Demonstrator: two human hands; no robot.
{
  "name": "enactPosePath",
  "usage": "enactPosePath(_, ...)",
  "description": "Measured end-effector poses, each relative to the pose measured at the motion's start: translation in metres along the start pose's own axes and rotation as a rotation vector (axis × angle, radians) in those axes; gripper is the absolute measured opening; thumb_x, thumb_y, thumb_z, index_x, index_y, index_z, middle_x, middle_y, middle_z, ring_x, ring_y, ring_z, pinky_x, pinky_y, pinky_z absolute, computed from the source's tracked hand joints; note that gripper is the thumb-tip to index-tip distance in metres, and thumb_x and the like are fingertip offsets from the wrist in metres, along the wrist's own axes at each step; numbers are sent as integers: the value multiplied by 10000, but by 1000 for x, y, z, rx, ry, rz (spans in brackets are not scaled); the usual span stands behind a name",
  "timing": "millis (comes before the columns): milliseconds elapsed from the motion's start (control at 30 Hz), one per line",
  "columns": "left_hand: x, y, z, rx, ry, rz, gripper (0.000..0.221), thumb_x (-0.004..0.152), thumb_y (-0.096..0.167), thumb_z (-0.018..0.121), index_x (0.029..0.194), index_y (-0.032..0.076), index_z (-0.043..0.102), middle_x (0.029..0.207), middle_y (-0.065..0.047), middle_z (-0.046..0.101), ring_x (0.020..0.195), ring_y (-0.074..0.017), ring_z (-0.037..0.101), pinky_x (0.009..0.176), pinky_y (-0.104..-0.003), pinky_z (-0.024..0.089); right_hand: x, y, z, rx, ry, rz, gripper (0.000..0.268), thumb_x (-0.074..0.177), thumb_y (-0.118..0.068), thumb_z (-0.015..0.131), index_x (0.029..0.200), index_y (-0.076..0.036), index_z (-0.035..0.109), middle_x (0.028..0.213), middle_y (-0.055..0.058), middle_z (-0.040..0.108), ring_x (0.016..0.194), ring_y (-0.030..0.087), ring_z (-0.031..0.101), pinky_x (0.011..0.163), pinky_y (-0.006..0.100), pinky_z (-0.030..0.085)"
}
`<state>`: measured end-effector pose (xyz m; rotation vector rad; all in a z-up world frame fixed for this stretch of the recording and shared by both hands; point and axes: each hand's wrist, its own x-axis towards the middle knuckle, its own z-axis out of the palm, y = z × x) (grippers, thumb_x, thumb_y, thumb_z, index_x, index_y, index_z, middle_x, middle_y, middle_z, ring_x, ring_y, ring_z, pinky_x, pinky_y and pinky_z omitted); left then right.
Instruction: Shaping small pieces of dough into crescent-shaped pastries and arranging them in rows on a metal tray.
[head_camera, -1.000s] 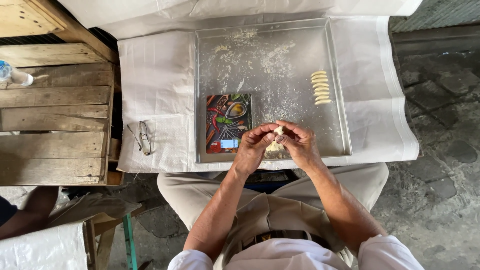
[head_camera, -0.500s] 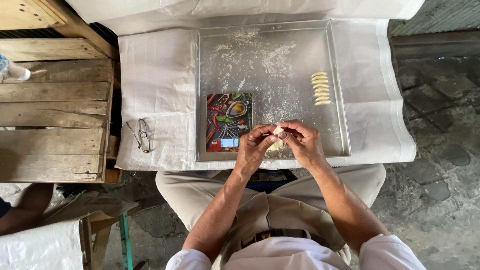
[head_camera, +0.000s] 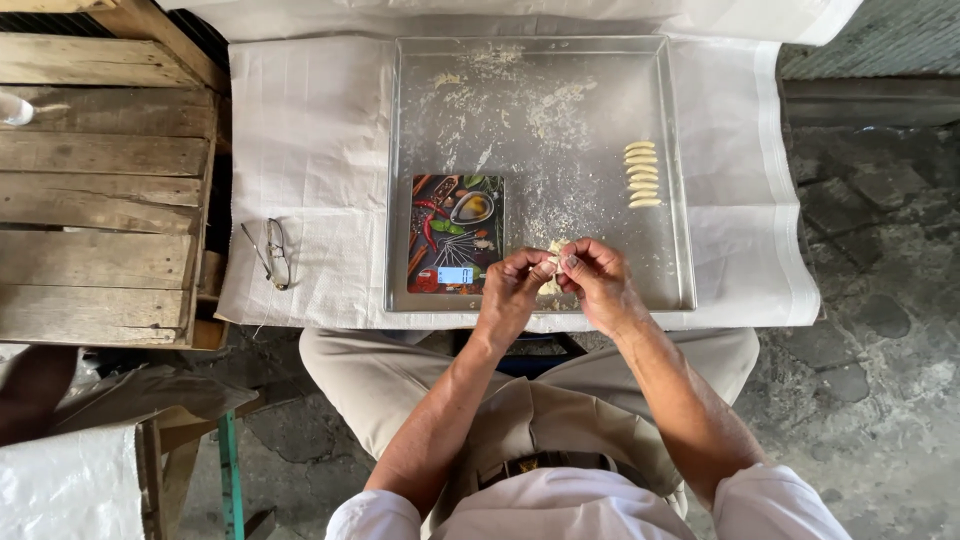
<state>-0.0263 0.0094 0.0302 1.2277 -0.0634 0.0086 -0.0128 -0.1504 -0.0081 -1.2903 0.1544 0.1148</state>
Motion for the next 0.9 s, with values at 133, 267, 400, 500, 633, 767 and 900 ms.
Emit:
enactPosePath(133, 5, 4, 0, -150, 18, -88, 157, 944, 128, 787, 1010, -13, 762, 845, -73, 715, 818, -102, 639, 783, -263, 579, -6, -10, 14, 138, 16, 56, 206, 968, -79, 726, 1131, -91, 601, 805, 63, 670, 654, 121, 697, 572, 179, 624)
enactPosePath(267, 8, -3, -13, -248, -53, -53, 424, 952, 38, 755, 1351, -37, 633, 940, -98, 667, 894, -149, 653, 858, -331, 613, -11, -16, 21, -126, 44, -149, 127, 994, -122, 736, 1026, -4, 698, 830, 182, 713, 660, 205, 722, 498, 244, 586)
enactPosePath(400, 9, -6, -17, -285, -115, -47, 322, 957, 19, 741, 1255, -87, 684, 940, -137, 690, 887, -159, 700, 829, -339, 641, -17, -25, 25, -276, -46, -297, 244, 1033, -173, 669, 1074, 47, 767, 809, 233, 741, 588, 237, 702, 489, 321, 597)
enactPosePath(500, 10, -5, -11, -346, -119, -50, 282, 926, -10, 756, 1187, -104, 707, 913, -125, 675, 857, -157, 697, 781, -305, 652, -23, -33, 30, -275, -70, -311, 186, 1004, -138, 701, 1023, 36, 764, 747, 188, 719, 533, 179, 656, 464, 268, 563)
enactPosePath(633, 7, 7, 3, -438, -118, -80, 262, 906, -43, 763, 1152, -118, 712, 852, -158, 656, 773, -223, 721, 737, -337, 655, -24, -37, 25, -268, -59, -330, 192, 1019, -86, 656, 896, 25, 755, 676, 139, 686, 540, 141, 629, 464, 246, 514)
enactPosePath(767, 4, 13, 0, -321, -95, -102, 257, 923, 7, 768, 1142, -116, 712, 869, -134, 689, 829, -208, 732, 791, -359, 650, -23, -25, 17, -399, 12, -348, 188, 1018, -86, 665, 879, 4, 754, 633, 106, 671, 535, 97, 596, 482, 233, 513)
enactPosePath(900, 3, 18, 1, -161, -31, -94, 187, 1015, 101, 692, 1060, -77, 729, 861, -142, 716, 860, -198, 733, 822, -373, 641, -12, -8, 10, -579, 39, -495, 162, 988, -70, 726, 840, -17, 764, 590, 125, 669, 485, 135, 580, 433, 246, 458)
